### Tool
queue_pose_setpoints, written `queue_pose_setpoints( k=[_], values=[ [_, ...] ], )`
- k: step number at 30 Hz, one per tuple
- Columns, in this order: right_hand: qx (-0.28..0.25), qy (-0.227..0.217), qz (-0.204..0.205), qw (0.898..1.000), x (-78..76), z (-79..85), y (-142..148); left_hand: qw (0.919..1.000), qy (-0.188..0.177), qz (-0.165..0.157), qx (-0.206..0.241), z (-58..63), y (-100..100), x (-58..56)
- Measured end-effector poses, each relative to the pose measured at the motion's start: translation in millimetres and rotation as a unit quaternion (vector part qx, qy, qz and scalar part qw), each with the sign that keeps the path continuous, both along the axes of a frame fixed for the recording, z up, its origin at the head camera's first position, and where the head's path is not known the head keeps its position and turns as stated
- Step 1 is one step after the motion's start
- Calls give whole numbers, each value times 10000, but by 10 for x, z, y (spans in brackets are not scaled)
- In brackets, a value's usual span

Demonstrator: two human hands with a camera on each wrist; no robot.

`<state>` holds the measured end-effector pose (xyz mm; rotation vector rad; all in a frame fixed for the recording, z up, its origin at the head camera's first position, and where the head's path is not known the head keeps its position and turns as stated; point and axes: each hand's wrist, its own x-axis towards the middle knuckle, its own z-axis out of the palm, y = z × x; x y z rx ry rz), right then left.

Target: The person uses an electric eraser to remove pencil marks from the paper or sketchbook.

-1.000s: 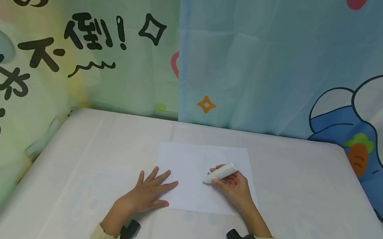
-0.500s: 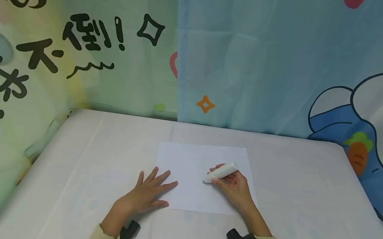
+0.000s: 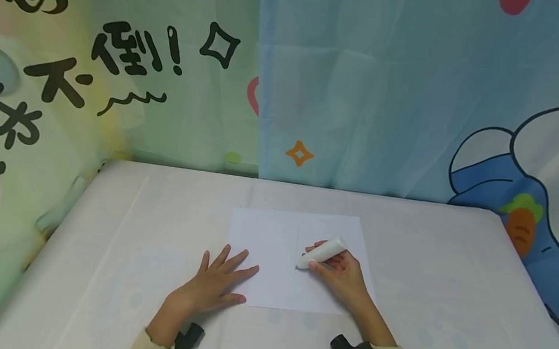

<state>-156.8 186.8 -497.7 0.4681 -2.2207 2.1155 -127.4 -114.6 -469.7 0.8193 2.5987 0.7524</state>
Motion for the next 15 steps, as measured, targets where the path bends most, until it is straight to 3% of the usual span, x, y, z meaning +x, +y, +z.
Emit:
queue_pose_setpoints(
  k=[15],
  values=[
    [0,-89,75,9999,0,4,9,10000,-41,18,2,16,1,7]
  ],
)
